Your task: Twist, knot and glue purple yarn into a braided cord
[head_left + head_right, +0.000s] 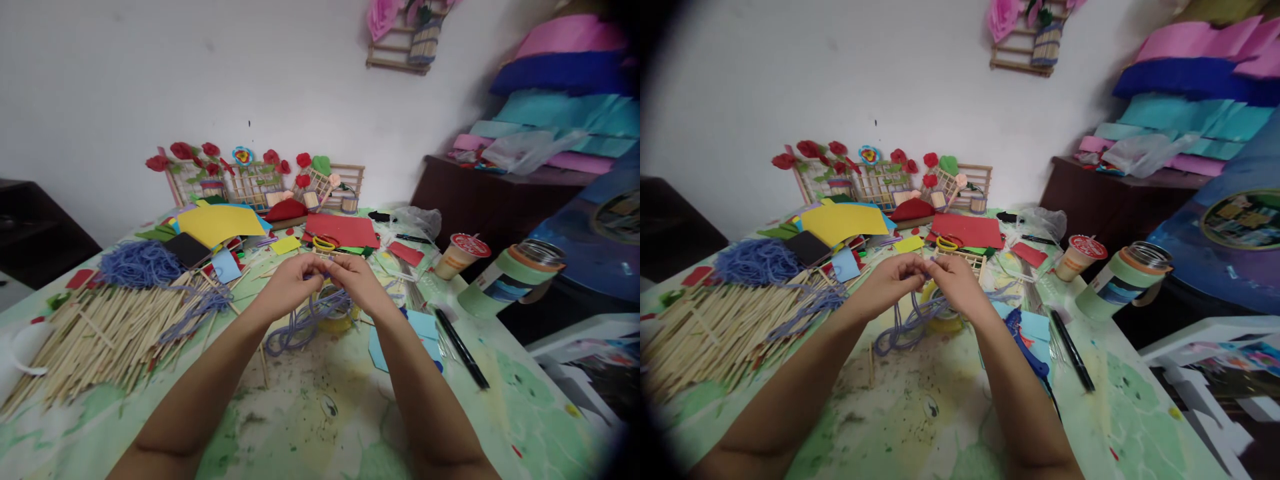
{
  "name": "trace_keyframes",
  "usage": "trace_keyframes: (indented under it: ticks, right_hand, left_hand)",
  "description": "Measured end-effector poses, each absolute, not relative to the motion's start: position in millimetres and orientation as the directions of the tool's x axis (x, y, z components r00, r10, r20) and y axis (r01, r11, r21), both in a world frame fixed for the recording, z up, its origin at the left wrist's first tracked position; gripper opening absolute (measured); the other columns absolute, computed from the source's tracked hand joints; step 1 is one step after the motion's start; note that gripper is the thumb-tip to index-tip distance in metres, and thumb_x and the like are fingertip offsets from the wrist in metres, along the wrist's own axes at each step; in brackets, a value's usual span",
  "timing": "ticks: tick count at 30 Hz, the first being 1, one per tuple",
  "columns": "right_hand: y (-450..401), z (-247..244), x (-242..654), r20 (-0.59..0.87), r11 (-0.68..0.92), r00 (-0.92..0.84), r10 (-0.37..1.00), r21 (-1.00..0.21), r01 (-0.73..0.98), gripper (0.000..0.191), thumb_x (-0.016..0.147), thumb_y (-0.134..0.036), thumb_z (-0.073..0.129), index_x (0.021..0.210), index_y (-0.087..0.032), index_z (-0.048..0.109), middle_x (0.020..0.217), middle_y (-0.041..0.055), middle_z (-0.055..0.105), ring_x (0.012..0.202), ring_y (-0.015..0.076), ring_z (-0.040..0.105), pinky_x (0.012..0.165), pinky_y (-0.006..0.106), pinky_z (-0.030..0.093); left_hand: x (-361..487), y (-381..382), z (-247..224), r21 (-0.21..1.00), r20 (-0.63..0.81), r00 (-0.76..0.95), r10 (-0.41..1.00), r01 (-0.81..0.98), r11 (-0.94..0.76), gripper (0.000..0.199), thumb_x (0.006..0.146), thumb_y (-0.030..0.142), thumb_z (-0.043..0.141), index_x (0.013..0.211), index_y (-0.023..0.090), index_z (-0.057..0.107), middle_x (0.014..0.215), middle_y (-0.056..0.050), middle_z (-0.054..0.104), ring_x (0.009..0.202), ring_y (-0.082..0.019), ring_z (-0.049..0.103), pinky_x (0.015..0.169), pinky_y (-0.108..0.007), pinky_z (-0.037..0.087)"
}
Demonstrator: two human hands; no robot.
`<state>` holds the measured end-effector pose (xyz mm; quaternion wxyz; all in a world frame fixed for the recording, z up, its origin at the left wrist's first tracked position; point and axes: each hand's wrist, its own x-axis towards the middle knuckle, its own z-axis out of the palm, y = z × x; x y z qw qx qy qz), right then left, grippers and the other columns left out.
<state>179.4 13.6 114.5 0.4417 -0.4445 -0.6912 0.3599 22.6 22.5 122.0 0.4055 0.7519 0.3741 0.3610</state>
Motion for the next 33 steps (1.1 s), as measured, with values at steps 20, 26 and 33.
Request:
trace_keyframes:
  ticks: [20,26,33]
  right_hand:
    - [20.2,109.6,179.3,0.407,0.405,-0.096,0.908,-0.799,0.444,0.021,0.075,-0.026,0.051,0.056,-0.018,0.046,0.054,-0.0035,0.04,0.055,0.0103,0.036,0.053,0.024,0.025]
    - [24.7,106.4,175.5,0.253,0.252,0.088,0.963,-0.967,0.02,0.019,0.074,-0.032,0.055,0.062,-0.018,0.053,0.052,-0.0021,0.053,0.04,0.0068,0.033,0.042,0.023,0.023]
    - [16.5,116.0,183.3,0.057,-0.001,-0.133,0.989,-0.916,-0.402,0.024,0.067,-0.033,0.067,0.067,-0.018,0.049,0.048,-0.0064,0.049,0.033,0.0018,0.024,0.036,0.018,0.009]
  left_hand:
    - [19.6,14.6,127.6,0.42,0.417,0.368,0.831,0.733,-0.535,0.021,0.088,0.029,0.046,0.089,0.017,0.063,0.09,-0.009,0.068,0.087,-0.024,0.062,0.074,-0.034,0.045]
    - [37.1,-8.7,121.2,0.16,0.26,0.497,0.828,0.823,-0.544,0.033,0.094,0.027,0.033,0.088,0.014,0.062,0.086,-0.012,0.067,0.081,-0.025,0.063,0.069,-0.034,0.045]
    - [31.3,-16.8,126.9,0.243,0.049,0.694,0.718,0.689,-0.682,0.037,0.092,0.035,0.037,0.078,0.015,0.064,0.078,-0.011,0.067,0.074,-0.025,0.062,0.067,-0.036,0.045]
